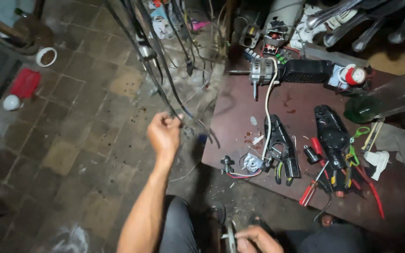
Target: Connecting electrical wires and components into the plastic housing of a hair clipper
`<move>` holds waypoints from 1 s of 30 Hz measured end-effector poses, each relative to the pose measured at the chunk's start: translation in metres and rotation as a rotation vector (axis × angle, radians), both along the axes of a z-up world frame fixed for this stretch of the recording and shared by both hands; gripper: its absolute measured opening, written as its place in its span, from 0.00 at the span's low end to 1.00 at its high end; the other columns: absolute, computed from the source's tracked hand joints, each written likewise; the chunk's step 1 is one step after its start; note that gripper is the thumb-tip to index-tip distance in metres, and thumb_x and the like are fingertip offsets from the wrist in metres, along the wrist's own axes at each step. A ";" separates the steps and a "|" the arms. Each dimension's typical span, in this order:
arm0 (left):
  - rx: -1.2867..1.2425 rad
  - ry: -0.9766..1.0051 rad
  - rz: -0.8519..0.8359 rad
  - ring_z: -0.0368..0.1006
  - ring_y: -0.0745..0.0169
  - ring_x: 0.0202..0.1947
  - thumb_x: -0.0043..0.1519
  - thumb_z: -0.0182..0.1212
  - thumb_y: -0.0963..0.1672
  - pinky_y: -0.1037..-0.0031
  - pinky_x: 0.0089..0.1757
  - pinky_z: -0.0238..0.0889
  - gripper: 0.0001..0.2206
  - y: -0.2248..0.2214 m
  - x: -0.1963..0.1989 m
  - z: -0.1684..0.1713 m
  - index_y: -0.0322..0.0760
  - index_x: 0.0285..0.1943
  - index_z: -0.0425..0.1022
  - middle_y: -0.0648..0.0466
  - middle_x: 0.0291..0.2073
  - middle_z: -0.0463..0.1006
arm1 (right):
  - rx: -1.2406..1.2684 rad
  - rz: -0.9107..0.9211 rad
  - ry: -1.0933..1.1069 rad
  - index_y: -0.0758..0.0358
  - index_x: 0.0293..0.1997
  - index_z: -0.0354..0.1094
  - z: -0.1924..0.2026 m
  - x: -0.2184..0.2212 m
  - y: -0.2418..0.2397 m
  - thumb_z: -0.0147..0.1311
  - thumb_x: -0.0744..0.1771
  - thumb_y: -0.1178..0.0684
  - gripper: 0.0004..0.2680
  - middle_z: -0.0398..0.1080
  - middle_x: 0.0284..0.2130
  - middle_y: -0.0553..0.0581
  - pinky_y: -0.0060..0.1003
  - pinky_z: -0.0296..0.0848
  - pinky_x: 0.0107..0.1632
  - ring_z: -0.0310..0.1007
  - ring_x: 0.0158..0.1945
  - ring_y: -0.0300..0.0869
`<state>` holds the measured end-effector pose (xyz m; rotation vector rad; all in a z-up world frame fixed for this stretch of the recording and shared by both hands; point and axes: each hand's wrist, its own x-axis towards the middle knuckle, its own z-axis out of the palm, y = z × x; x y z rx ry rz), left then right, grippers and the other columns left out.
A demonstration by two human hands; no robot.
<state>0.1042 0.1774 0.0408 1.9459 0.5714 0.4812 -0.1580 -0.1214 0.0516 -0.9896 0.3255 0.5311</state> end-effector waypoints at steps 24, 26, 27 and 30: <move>-0.799 -0.200 0.021 0.75 0.58 0.18 0.51 0.72 0.36 0.73 0.25 0.70 0.12 -0.126 -0.128 0.108 0.29 0.39 0.72 0.45 0.18 0.76 | -0.173 -0.059 -0.424 0.71 0.45 0.71 0.076 0.118 0.043 0.53 0.67 0.56 0.07 0.77 0.30 0.65 0.31 0.72 0.22 0.69 0.21 0.39; -0.822 -0.199 0.006 0.72 0.60 0.17 0.51 0.72 0.36 0.74 0.26 0.67 0.12 -0.127 -0.129 0.107 0.30 0.38 0.72 0.47 0.18 0.74 | -0.137 -0.036 -0.356 0.70 0.44 0.69 0.073 0.117 0.041 0.53 0.67 0.55 0.08 0.74 0.29 0.63 0.32 0.72 0.22 0.70 0.22 0.40; -0.822 -0.200 0.007 0.72 0.60 0.17 0.51 0.72 0.36 0.74 0.26 0.67 0.12 -0.128 -0.129 0.110 0.30 0.38 0.72 0.47 0.18 0.74 | -0.137 -0.035 -0.356 0.70 0.44 0.69 0.076 0.117 0.042 0.53 0.67 0.55 0.08 0.74 0.29 0.63 0.32 0.72 0.22 0.70 0.22 0.40; -0.774 -0.194 0.026 0.75 0.59 0.17 0.50 0.73 0.35 0.74 0.25 0.72 0.12 -0.131 -0.130 0.114 0.29 0.38 0.74 0.45 0.20 0.78 | -0.134 -0.060 -0.382 0.69 0.43 0.67 0.082 0.118 0.044 0.52 0.67 0.55 0.07 0.75 0.32 0.64 0.32 0.74 0.24 0.72 0.24 0.41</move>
